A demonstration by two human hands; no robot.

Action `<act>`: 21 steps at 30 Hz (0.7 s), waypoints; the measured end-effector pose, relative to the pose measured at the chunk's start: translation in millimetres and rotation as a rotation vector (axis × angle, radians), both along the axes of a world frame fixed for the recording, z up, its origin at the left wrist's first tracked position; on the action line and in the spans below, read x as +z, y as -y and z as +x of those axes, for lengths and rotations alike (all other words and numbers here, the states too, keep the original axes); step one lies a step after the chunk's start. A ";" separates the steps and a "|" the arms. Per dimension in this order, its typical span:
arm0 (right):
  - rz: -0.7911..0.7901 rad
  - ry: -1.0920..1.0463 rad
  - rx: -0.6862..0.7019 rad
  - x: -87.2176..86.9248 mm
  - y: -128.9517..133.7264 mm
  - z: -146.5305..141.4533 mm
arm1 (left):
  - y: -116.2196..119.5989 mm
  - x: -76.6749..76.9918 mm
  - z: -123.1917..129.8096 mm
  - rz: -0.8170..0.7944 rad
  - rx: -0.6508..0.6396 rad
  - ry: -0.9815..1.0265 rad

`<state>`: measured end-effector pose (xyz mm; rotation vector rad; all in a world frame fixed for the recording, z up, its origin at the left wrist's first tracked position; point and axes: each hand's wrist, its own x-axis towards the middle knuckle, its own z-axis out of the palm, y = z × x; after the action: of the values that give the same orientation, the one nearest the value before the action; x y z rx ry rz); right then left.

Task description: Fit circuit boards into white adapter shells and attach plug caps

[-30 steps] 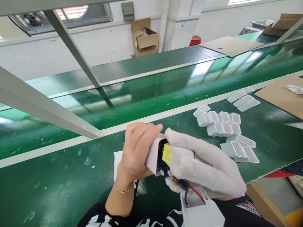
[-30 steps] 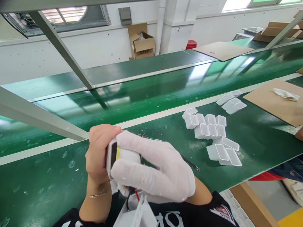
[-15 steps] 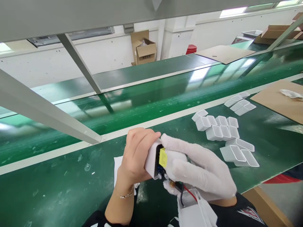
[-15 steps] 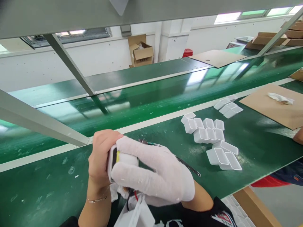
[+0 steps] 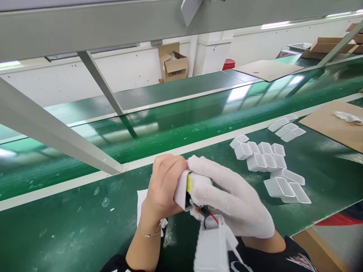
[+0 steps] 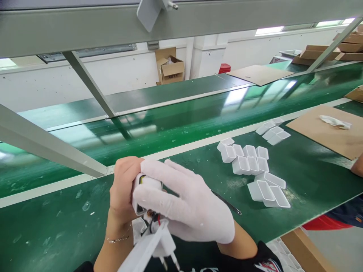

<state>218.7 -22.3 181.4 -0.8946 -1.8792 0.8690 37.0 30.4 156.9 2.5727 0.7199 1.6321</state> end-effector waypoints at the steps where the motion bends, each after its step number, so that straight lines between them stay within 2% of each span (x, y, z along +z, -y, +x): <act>1: 0.040 0.013 0.053 -3.0 -2.6 2.2 | -1.9 -0.9 -0.4 0.009 -0.001 -0.006; 3: 0.048 -0.066 0.124 -10.3 -7.9 6.2 | -5.8 -3.4 -0.7 0.017 0.001 -0.019; 5: -0.043 -0.255 0.084 -18.3 -12.7 7.2 | -9.3 -6.5 0.2 0.021 0.002 -0.032; 8: -0.310 -0.423 0.015 -24.9 -18.2 0.6 | -12.5 -11.5 2.9 0.023 -0.005 -0.031; 11: -0.631 -0.431 0.125 -20.0 -22.2 -10.0 | -14.2 -15.3 5.2 0.011 -0.020 -0.016; 13: -0.748 -0.478 0.147 -13.9 -24.1 -14.5 | -14.8 -16.7 6.0 0.003 -0.033 -0.005; 16: -0.789 -0.523 0.144 -9.9 -25.6 -15.2 | -15.0 -18.0 7.8 -0.008 -0.063 0.004; 21: -0.727 -0.575 0.185 -17.9 -24.9 -12.8 | -15.0 -22.8 14.2 0.000 -0.086 0.036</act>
<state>205.9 2.5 163.5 -0.7623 -1.1495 1.7708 51.2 45.4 134.1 2.5292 0.5980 1.6480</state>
